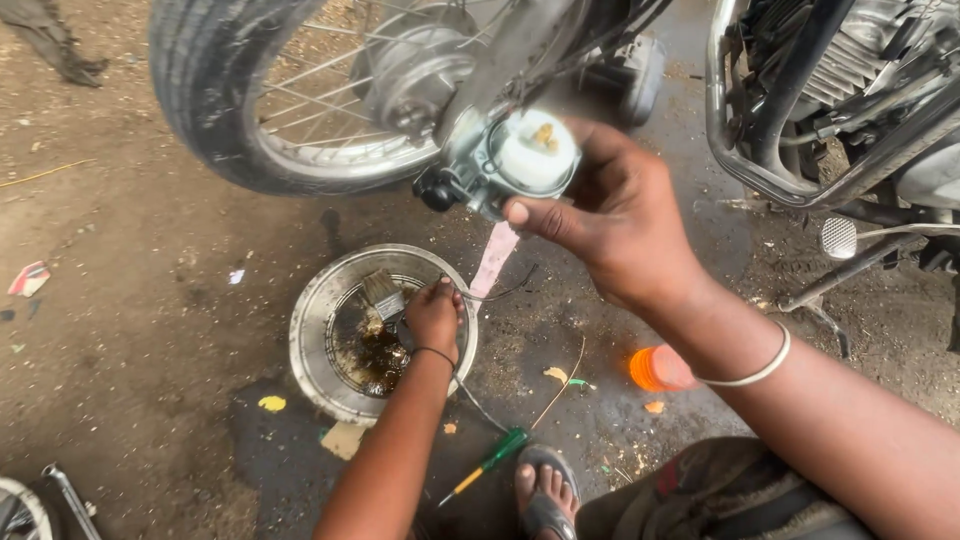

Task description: Disassembling, cleaning, and inspecting a motorcycle carburetor using tools and solvent.

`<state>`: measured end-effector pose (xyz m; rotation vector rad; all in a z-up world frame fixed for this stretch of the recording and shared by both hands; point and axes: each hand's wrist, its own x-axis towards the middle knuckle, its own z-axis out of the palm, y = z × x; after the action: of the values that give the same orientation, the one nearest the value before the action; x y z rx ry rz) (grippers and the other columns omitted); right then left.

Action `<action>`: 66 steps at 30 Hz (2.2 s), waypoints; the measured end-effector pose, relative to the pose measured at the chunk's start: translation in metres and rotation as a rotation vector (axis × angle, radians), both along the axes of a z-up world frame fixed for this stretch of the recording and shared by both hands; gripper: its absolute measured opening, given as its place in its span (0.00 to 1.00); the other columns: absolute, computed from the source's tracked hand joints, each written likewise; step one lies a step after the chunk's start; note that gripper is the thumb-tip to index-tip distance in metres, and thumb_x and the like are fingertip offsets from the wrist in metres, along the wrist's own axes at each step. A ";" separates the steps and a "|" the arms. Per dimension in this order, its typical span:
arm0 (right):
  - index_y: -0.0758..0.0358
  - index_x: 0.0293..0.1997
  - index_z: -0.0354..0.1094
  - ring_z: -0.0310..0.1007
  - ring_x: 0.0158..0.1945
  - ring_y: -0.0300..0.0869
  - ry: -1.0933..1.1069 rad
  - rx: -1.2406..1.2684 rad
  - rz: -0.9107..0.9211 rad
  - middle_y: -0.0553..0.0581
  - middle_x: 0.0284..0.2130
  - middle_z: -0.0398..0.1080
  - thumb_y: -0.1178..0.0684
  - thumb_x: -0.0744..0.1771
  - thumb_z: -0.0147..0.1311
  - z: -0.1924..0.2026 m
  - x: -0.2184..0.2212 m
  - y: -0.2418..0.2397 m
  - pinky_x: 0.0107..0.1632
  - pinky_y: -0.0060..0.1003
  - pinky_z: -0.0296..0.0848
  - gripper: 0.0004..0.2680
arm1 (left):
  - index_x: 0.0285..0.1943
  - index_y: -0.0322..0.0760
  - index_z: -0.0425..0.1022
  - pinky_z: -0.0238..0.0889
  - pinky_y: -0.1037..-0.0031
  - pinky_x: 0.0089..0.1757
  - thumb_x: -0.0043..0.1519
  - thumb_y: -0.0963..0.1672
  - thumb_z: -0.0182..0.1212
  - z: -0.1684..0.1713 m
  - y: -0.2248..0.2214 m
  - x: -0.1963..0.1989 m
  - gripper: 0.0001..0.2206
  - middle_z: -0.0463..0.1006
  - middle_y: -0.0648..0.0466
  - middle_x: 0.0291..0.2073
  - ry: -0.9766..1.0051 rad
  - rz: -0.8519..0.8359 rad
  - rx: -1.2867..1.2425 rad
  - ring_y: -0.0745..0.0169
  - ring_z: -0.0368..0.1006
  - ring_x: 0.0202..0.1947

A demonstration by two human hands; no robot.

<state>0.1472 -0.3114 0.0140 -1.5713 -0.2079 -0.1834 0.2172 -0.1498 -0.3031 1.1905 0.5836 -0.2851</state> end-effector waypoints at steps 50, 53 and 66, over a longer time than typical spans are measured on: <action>0.73 0.67 0.61 0.76 0.57 0.41 0.098 0.066 -0.062 0.60 0.54 0.74 0.63 0.63 0.65 -0.026 0.009 -0.036 0.61 0.39 0.79 0.24 | 0.45 0.28 0.82 0.61 0.51 0.48 0.61 0.44 0.54 -0.095 -0.102 -0.052 0.14 0.73 0.45 0.46 -0.730 -1.011 1.717 0.44 0.68 0.50; 0.71 0.67 0.61 0.77 0.57 0.41 0.075 0.047 -0.066 0.59 0.53 0.74 0.63 0.64 0.65 -0.021 0.007 -0.036 0.61 0.38 0.81 0.24 | 0.42 0.29 0.83 0.60 0.49 0.49 0.61 0.44 0.53 -0.089 -0.097 -0.072 0.14 0.72 0.40 0.48 -0.690 -1.171 1.704 0.41 0.67 0.52; 0.73 0.69 0.60 0.75 0.61 0.42 -0.043 0.075 0.022 0.59 0.57 0.73 0.65 0.67 0.65 0.000 -0.017 -0.034 0.66 0.39 0.80 0.22 | 0.38 0.31 0.83 0.60 0.50 0.46 0.59 0.45 0.55 -0.097 -0.053 -0.159 0.12 0.74 0.44 0.43 -0.721 -1.244 1.702 0.43 0.67 0.48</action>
<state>0.1302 -0.3453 0.0138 -1.4905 -0.2492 -0.2056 0.0580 -0.2027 -0.4005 3.0278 -0.9319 -0.3289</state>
